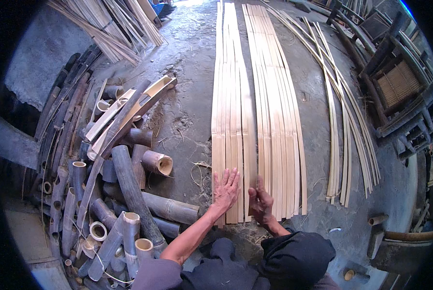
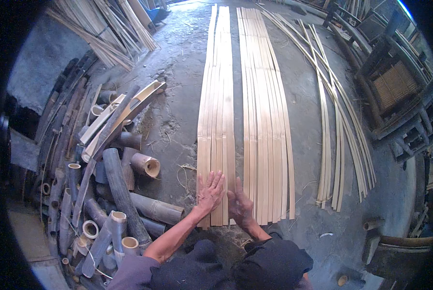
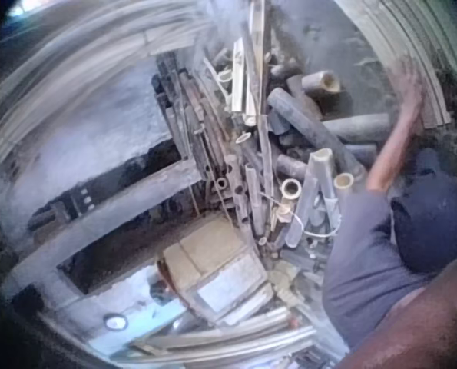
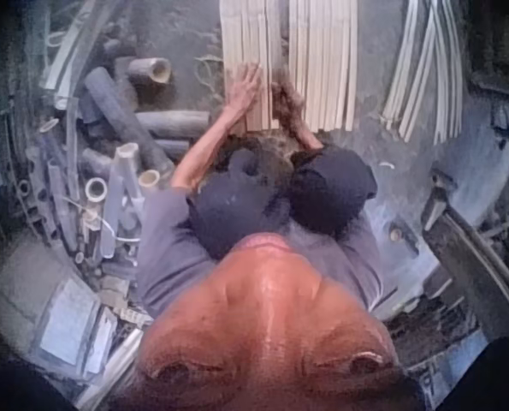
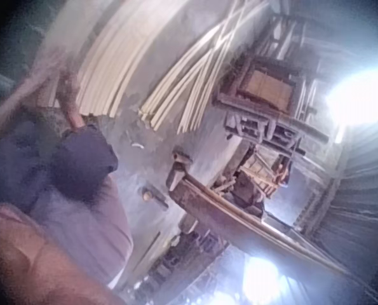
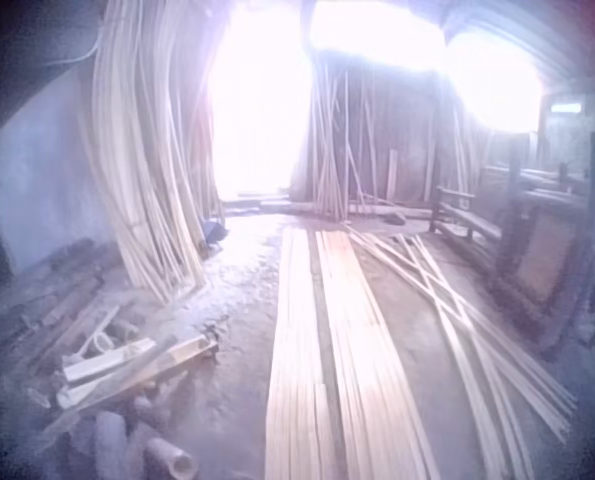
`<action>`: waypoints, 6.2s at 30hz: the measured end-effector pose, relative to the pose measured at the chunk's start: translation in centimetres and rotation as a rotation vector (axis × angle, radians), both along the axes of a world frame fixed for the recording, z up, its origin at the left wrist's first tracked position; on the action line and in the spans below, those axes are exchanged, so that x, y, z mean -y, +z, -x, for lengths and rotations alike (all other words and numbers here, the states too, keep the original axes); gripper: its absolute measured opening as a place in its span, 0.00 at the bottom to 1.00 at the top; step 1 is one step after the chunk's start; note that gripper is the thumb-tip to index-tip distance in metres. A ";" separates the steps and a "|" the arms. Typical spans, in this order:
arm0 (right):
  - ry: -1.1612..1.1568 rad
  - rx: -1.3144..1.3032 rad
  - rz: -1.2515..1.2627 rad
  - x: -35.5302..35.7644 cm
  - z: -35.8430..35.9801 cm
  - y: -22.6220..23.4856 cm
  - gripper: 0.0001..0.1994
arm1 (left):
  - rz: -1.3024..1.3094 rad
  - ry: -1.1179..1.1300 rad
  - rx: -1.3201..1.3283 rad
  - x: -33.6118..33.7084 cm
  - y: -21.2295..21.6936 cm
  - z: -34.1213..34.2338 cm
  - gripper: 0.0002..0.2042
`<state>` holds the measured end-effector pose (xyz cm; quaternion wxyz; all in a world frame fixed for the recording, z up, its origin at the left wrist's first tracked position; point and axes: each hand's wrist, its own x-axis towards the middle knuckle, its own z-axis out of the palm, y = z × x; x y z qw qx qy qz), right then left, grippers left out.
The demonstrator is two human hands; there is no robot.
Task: The person sits on the floor and arranges long, thin bamboo strips side by side. They repeatedly pick up individual strips and place them into a neat, parallel stack.
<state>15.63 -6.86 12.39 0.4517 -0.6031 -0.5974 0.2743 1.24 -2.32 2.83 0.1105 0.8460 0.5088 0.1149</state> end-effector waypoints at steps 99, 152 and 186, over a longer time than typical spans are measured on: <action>0.243 -0.061 0.396 1.5 -1.7 -3.7 0.32 | 0.754 0.651 1.298 -5.3 4.4 -4.6 0.14; 0.218 -0.203 0.479 4.8 1.1 -9.8 0.32 | -0.077 0.052 0.033 -4.2 -2.3 -0.1 0.27; -0.086 -0.003 0.064 2.3 -4.3 -3.4 0.25 | -0.065 0.082 0.051 -1.7 -1.7 -6.4 0.30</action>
